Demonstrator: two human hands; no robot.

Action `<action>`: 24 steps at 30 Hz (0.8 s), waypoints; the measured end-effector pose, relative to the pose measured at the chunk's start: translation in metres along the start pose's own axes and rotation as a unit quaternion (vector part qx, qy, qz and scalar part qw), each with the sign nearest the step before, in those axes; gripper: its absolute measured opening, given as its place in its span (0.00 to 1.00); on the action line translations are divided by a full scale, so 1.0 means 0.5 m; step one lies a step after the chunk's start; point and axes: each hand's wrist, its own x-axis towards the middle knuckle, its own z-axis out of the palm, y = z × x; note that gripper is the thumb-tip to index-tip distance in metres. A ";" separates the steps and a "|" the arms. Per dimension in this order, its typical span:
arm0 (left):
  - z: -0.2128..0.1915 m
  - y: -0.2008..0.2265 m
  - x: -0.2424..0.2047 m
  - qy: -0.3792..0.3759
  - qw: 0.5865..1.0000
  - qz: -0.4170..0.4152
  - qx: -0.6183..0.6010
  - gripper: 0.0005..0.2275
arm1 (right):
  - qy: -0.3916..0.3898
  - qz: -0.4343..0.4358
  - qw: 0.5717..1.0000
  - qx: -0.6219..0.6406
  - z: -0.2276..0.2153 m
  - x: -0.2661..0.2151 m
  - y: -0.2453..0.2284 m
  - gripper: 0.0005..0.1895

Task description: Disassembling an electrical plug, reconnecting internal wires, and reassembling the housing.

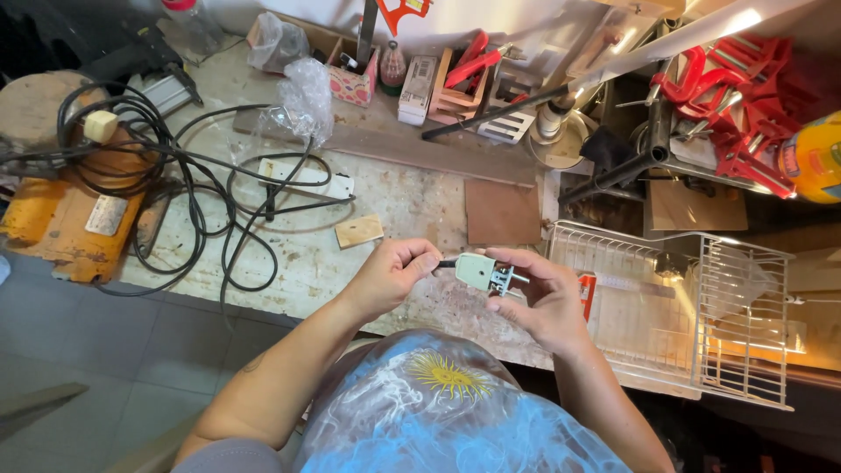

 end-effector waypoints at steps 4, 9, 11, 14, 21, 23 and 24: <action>0.001 0.002 -0.006 -0.004 1.000 -0.011 -0.014 0.10 | -0.027 0.000 0.999 0.021 -0.017 -0.001 0.008 0.34; 0.006 0.030 -0.017 -0.024 0.999 -0.021 -0.006 0.11 | -0.047 0.016 0.996 0.073 -0.041 -0.004 0.041 0.37; 0.010 0.061 -0.023 -0.023 1.000 -0.021 -0.006 0.11 | -0.055 0.018 0.994 0.091 -0.057 -0.003 0.066 0.37; 0.014 0.089 -0.034 -0.022 0.999 -0.026 -0.005 0.11 | -0.065 0.027 0.988 0.134 -0.054 -0.003 0.072 0.37; 0.017 0.079 -0.043 -0.022 0.998 -0.054 -0.029 0.11 | -0.065 0.051 0.970 0.228 -0.046 -0.007 0.106 0.41; 0.016 0.088 -0.043 -0.019 0.998 -0.055 -0.038 0.11 | -0.067 0.058 0.970 0.228 -0.044 -0.006 0.107 0.41; 0.016 0.092 -0.043 -0.016 0.997 -0.058 -0.046 0.11 | -0.067 0.066 0.968 0.231 -0.043 -0.006 0.108 0.40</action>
